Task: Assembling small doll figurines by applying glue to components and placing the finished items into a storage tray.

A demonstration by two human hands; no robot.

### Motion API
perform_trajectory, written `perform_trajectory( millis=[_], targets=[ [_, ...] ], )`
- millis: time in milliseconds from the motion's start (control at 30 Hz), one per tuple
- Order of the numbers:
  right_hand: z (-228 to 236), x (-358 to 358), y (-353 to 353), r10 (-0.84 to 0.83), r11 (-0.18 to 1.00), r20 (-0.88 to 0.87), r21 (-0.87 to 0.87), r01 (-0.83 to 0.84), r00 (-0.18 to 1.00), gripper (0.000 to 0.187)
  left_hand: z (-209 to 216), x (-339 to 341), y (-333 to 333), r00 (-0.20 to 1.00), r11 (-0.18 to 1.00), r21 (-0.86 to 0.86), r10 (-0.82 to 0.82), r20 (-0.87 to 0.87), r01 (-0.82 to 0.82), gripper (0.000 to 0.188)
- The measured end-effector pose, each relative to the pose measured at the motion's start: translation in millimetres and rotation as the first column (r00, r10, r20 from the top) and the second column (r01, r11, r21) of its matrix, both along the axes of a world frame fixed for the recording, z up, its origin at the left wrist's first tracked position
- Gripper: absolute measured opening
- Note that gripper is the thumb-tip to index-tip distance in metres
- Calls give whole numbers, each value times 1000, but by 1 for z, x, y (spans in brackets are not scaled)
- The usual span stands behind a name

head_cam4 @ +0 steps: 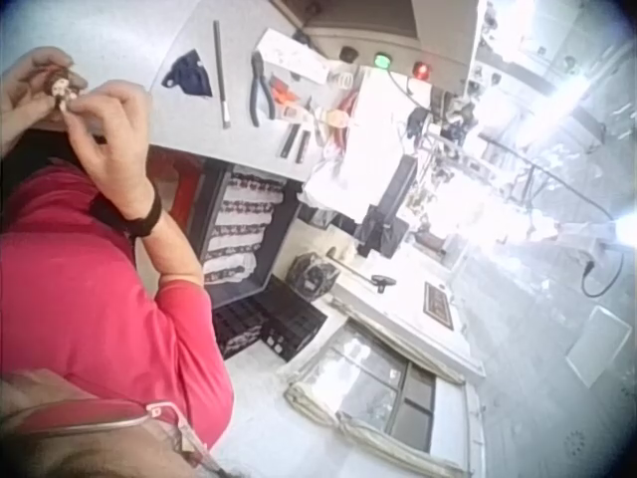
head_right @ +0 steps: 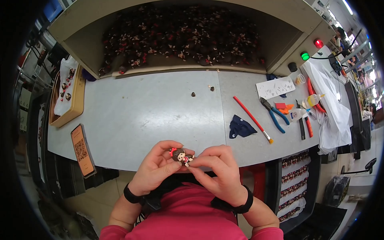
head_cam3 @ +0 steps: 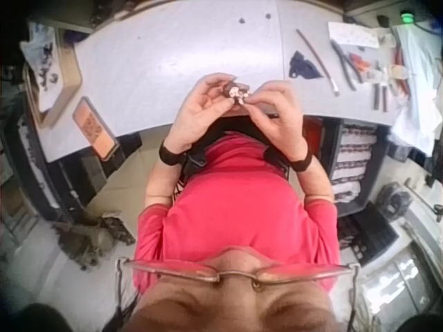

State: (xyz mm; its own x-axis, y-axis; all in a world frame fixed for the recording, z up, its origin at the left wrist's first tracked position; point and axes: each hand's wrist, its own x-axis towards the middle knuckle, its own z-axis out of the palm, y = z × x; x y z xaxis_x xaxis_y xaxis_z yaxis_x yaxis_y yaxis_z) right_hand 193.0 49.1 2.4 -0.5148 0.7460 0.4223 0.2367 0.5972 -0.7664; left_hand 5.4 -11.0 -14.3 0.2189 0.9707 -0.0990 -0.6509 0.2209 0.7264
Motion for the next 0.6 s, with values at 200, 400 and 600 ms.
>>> perform_trajectory(
  millis=[200,400,600],
  targets=[
    [3,0,-3,-43,998,53,50,40,998,26,-4,7,0,991,995,29,93,-94,-91,36],
    [5,1,0,-4,998,71,61,0,997,25,5,6,3,992,998,-42,44,-115,-49,39],
    [4,3,0,11,998,74,56,-15,997,23,8,6,4,990,998,-59,24,-137,-33,40]
  ],
)
